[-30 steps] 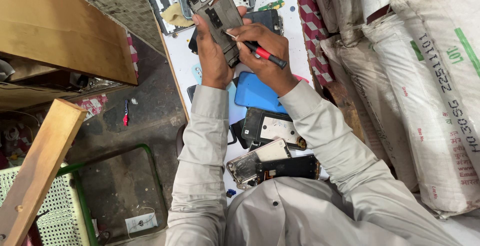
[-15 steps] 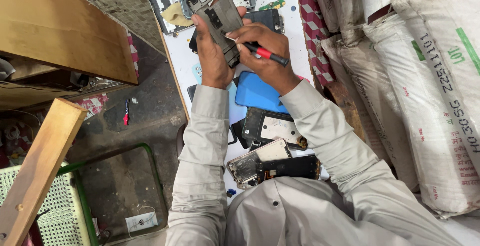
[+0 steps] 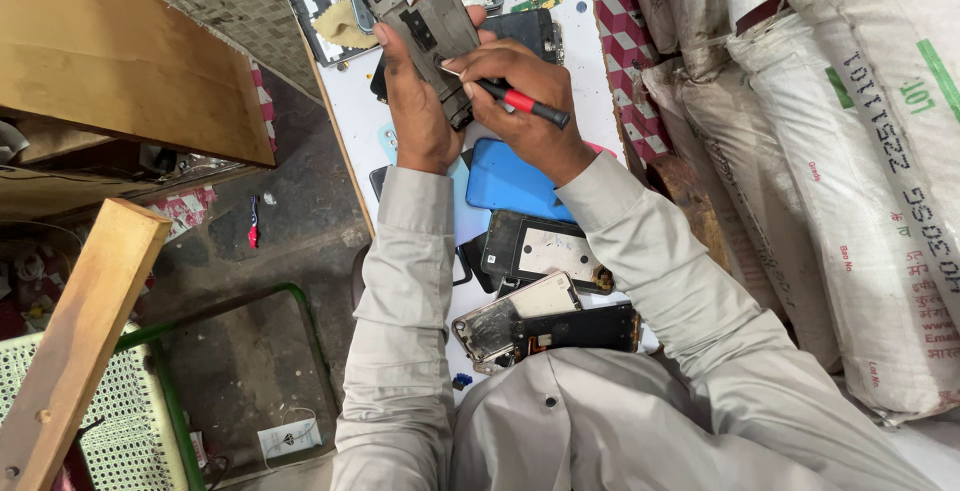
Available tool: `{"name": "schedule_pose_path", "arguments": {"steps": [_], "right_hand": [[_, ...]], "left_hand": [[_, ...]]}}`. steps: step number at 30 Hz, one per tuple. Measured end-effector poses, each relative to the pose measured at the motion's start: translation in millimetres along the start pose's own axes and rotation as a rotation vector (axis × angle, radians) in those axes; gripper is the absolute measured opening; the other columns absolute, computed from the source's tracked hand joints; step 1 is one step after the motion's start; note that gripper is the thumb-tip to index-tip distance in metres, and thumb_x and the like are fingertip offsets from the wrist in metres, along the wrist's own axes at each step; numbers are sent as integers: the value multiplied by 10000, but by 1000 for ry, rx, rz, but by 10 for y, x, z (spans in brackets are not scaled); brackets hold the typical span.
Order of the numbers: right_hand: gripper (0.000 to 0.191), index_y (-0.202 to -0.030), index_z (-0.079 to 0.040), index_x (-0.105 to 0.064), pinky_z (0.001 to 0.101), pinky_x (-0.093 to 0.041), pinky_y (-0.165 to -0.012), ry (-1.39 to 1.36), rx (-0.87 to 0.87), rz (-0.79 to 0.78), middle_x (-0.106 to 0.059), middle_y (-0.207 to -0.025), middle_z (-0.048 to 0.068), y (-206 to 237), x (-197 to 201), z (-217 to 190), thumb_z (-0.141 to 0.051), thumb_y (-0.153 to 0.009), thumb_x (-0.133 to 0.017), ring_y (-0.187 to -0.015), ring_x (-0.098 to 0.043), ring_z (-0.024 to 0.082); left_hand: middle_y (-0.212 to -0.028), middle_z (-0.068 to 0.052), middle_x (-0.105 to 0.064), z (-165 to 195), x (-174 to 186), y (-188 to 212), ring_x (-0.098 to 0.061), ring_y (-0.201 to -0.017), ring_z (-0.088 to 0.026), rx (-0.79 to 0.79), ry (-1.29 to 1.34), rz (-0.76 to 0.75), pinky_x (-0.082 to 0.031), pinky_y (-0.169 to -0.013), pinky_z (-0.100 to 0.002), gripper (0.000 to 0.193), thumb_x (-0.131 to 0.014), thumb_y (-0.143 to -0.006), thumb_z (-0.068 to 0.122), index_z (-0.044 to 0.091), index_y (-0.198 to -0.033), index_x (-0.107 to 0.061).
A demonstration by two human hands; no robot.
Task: The person uses a screwdriver to remove screws from the back of a disassembled mobile phone. The person holds the phone in one hand and turns the screwdriver with the other, working on the internal frame of the device.
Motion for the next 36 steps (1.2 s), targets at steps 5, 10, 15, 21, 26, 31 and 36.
{"name": "schedule_pose_path", "arguments": {"steps": [5,10,15,21,26,31,36], "right_hand": [[104,-1084,-23,-650,428,-507,-1190,-15,-38,33,-752,-1209,122,8,7,24,21,-996,-687,-1139,-747,251],[115,-1078,-19,-671,416,-524,-1160,12,-36,31,-759,-1166,111,7,-4,14,22,-974,-696,-1099,-749,257],[116,-1054,-24,-662,407,-536,-1134,-15,-19,2,-759,-1147,109,20,4,6,18,-954,-700,-1137,-722,299],[115,-1088,-14,-647,441,-507,-1167,8,11,38,-749,-1203,129,13,5,27,18,-992,-701,-1128,-735,293],[116,-1106,-23,-644,415,-546,-1135,-9,-5,62,-735,-1213,127,44,2,33,28,-1010,-685,-1148,-736,273],[130,-1090,-39,-667,394,-575,-1035,7,41,-9,-739,-1183,106,41,2,54,-3,-975,-715,-1150,-698,278],[122,-1075,-60,-679,394,-569,-1007,89,109,-61,-741,-1180,81,50,6,43,-47,-969,-739,-1116,-700,272]], "left_hand": [[-1206,-212,-714,-25,10,-8,-718,-1062,-293,19,41,-1,-627,-958,-429,815,-386,-1021,703,-18,-1365,-548],[-1205,-208,-715,-29,27,-16,-722,-1065,-292,10,32,-8,-633,-948,-431,821,-388,-1017,706,-21,-1361,-552],[-1216,-214,-708,-44,45,-10,-720,-1063,-300,0,31,-17,-639,-936,-443,832,-384,-1032,705,-43,-1351,-561],[-1255,-222,-703,-87,73,-4,-721,-1093,-312,-11,28,-38,-628,-990,-440,831,-361,-1039,704,-26,-1390,-546],[-1253,-225,-699,-123,103,-16,-714,-1094,-299,-31,22,-70,-613,-993,-420,808,-354,-1062,693,-2,-1437,-526],[-1275,-201,-699,-122,127,-18,-719,-1107,-294,-11,31,-102,-625,-989,-421,802,-321,-1053,689,12,-1427,-530],[-1308,-185,-693,-125,126,-21,-704,-1158,-289,4,99,-144,-615,-1017,-423,811,-299,-1058,687,6,-1420,-550]]}}
Point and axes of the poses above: each hand's wrist, its own y-axis away from the middle knuckle, its own x-axis out of the back of the hand, z = x × y, the point moved 1 cm from there along -y, towards the middle knuckle
